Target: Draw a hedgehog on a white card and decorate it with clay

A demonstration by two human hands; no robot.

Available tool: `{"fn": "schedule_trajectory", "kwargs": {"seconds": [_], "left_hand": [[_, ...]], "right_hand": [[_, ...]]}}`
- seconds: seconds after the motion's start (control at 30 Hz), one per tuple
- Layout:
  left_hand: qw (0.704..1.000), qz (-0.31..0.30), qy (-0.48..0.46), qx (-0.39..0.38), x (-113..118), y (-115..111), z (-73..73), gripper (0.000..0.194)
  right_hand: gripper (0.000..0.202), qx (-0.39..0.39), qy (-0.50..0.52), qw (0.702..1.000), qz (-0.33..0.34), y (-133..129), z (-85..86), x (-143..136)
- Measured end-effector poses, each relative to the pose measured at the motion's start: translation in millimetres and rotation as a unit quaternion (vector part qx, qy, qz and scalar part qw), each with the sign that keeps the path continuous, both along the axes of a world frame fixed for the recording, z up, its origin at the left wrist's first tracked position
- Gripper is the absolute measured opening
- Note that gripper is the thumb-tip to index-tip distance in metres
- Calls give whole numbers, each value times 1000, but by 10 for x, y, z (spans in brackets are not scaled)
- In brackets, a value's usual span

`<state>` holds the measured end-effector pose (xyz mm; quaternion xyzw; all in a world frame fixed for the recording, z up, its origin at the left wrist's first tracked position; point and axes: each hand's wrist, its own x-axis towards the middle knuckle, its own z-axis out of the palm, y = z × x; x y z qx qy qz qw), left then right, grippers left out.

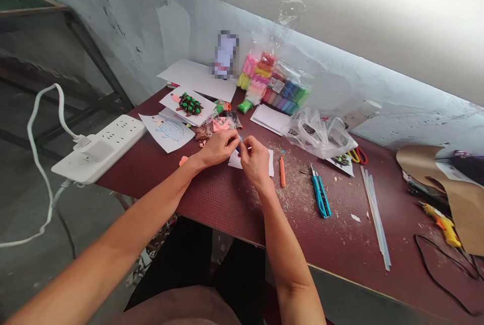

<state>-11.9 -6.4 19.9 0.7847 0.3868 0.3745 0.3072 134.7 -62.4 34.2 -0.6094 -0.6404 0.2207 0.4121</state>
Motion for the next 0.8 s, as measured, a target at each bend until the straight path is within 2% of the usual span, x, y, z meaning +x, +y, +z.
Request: {"fn": "schedule_trajectory", "kwargs": {"seconds": [0.1, 0.23, 0.4, 0.5, 0.63, 0.8], "left_hand": [[1000, -15, 20, 14, 2, 5, -29, 19], [999, -45, 17, 15, 16, 4, -42, 15], [998, -67, 18, 10, 36, 1, -51, 14], [998, -51, 29, 6, 27, 1, -36, 14], [994, -23, 103, 19, 7, -23, -8, 15], [985, -34, 159, 62, 32, -67, 2, 19]], "right_hand": [[24, -6, -33, 999, 30, 7, 29, 77], [25, -56, 23, 996, 59, 29, 22, 139], [20, -39, 5, 998, 52, 27, 17, 138], [18, -11, 0, 999, 41, 9, 27, 117], [21, 7, 19, 999, 42, 2, 9, 93], [29, -1, 12, 1000, 17, 36, -35, 81]]}}
